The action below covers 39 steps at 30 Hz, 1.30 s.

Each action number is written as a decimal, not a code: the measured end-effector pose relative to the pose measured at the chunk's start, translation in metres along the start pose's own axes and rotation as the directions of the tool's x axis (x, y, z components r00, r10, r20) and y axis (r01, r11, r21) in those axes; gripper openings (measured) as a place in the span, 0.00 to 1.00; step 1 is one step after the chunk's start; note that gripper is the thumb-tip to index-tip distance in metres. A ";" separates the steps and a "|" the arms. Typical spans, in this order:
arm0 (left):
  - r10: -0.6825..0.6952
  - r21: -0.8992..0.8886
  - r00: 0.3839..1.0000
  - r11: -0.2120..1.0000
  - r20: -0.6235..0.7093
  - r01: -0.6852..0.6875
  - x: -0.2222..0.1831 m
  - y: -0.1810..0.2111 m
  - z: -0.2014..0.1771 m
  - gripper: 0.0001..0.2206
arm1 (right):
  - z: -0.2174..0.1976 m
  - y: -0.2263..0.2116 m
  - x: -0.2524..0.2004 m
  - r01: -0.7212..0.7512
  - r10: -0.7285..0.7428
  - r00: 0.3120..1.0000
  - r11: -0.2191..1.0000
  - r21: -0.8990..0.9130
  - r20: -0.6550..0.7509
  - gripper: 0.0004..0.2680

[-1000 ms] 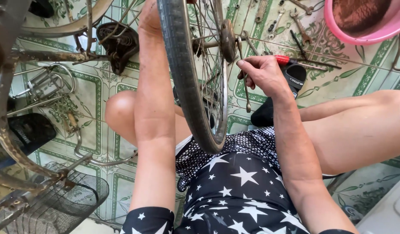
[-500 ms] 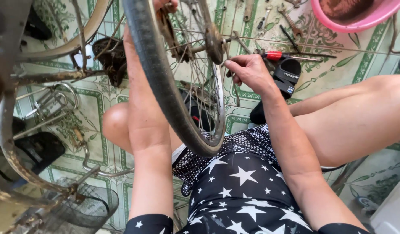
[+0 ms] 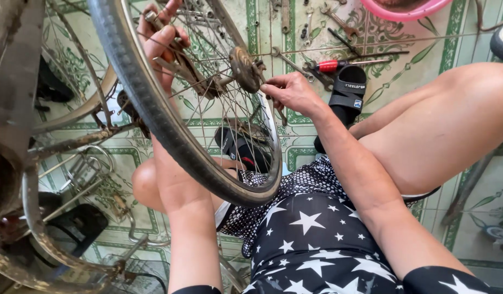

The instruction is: The person works on the hub and spokes of a bicycle wheel while sitting on the floor, using a tool to tighten or manipulate the center mechanism and rotating the wheel manually to reach different points.

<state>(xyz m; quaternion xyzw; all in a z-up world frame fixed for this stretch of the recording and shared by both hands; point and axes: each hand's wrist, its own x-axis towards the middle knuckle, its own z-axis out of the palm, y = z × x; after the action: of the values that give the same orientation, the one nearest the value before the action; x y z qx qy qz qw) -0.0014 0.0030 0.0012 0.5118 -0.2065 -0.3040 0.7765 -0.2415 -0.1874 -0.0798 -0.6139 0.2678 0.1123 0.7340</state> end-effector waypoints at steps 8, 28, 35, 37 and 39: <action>-0.068 0.046 0.998 0.997 0.014 0.067 0.009 -0.006 -0.017 0.25 | -0.005 0.007 0.004 -0.008 0.009 0.999 1.000 -0.024 0.048 0.11; -0.061 -0.013 0.997 0.998 0.042 0.061 0.004 -0.006 -0.017 0.23 | -0.010 0.026 0.028 0.247 -0.275 0.961 0.810 -0.532 0.027 0.12; -0.055 -0.018 0.997 0.998 0.063 0.056 0.006 -0.007 -0.019 0.20 | -0.006 0.027 0.030 0.217 -0.248 0.969 0.809 -0.546 0.016 0.11; -0.060 -0.021 0.997 0.998 0.045 0.061 0.005 -0.006 -0.015 0.21 | -0.006 0.027 0.028 0.290 -0.334 0.942 0.783 -0.550 0.021 0.10; -0.062 -0.015 0.997 0.998 0.034 0.063 0.005 -0.005 -0.014 0.21 | -0.005 0.028 0.027 0.332 -0.386 0.922 0.763 -0.554 0.021 0.10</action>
<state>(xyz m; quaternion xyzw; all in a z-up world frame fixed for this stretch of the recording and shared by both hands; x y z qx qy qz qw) 0.0092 0.0075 -0.0087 0.5068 -0.2009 -0.3382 0.7671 -0.2340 -0.1909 -0.1182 -0.8420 0.1361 0.0121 0.5218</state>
